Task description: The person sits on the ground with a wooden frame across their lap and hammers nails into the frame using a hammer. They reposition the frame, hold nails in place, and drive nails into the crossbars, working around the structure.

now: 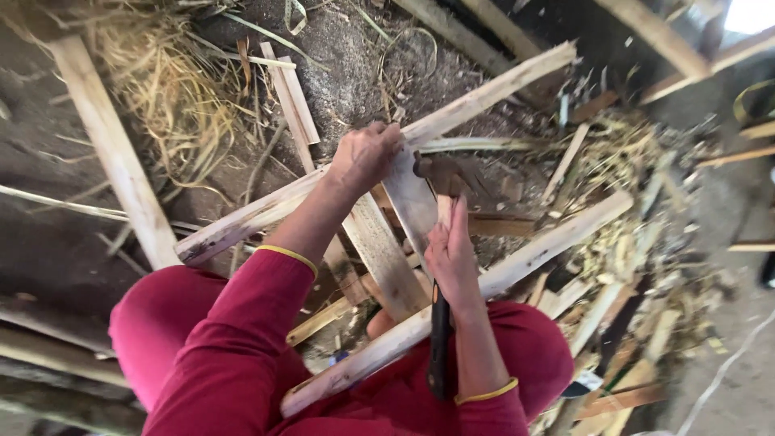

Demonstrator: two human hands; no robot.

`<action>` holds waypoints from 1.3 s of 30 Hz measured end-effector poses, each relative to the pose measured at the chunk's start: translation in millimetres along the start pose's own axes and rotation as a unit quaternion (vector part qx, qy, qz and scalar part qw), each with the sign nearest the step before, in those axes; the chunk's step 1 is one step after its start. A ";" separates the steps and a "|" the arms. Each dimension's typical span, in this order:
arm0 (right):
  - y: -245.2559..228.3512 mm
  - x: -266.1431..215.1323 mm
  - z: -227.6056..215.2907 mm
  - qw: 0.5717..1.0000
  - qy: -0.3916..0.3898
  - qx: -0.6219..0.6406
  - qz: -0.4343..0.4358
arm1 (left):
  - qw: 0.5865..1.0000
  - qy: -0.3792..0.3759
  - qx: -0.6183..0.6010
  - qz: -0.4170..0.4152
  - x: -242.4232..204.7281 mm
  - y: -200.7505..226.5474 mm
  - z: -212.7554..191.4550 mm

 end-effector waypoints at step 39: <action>-29.9 5.7 -21.8 0.992 -0.088 -0.045 -0.085 | 0.940 -0.287 -0.139 -0.121 -22.4 -14.7 -30.8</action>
Point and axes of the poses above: each hand's wrist, its own x-axis towards the middle knuckle, its own z-axis out of the palm, y = z × x, the point moved 7 cm from there along x, towards the middle knuckle, and after that the axes turned 9 degrees about -z, right-handed, at the moved point
